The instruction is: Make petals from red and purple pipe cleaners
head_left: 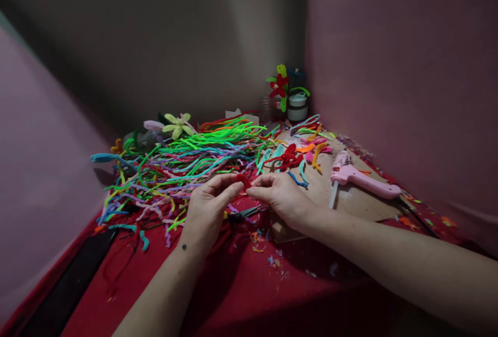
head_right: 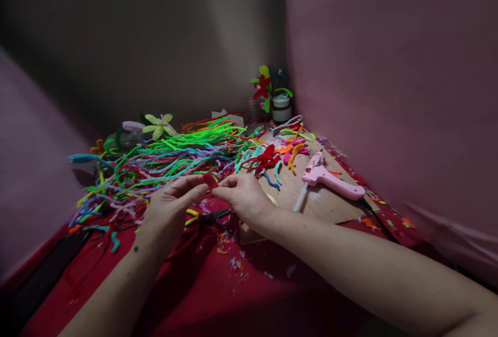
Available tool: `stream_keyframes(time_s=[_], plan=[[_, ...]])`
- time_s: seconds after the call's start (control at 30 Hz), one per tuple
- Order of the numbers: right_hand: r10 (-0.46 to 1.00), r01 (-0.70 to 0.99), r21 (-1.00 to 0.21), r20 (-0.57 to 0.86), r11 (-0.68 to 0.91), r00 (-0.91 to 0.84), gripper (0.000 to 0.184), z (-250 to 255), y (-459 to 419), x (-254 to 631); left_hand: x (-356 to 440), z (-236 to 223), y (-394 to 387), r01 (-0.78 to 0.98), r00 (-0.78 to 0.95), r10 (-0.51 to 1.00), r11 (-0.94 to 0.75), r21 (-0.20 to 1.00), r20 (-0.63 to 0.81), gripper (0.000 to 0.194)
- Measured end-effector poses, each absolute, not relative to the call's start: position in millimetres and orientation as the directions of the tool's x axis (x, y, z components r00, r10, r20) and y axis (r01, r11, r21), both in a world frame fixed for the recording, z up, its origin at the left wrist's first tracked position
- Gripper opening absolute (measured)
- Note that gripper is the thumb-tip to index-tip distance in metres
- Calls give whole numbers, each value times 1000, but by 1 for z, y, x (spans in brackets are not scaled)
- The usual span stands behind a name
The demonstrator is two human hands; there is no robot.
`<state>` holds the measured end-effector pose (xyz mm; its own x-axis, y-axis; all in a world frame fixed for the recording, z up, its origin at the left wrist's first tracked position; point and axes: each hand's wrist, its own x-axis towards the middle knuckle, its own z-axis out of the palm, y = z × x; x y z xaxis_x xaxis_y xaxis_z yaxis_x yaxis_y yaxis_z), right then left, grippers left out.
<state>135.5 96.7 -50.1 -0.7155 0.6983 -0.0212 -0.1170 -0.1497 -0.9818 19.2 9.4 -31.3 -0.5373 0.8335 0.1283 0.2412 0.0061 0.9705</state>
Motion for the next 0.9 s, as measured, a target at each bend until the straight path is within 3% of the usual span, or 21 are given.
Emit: stream_keyframes(time_s=[0.1,0.23,0.4,0.57,0.73,0.9], plan=[[699,-67,-997,19,-42,-714,12,-49,95,137,19,-27,9,295,-560,811,0,955,173,16],[695,-62,-997,75,45,-715,8,-49,93,137,17,-26,8,273,-544,834,80,959,85,13],[669,-70,-997,46,-10,-742,9,-48,92,137,18,-34,8,20,-526,850,20,1000,-7,14],[673,-95,-995,53,-26,-737,14,-49,94,137,20,-34,8,160,-557,827,15,987,78,14],[688,-109,-991,24,-80,-725,17,-53,97,137,18,-32,8,39,-417,908,70,997,-47,19],[681,-87,-996,64,1,-730,15,-51,96,137,20,-35,10,-18,-467,884,28,999,-34,14]])
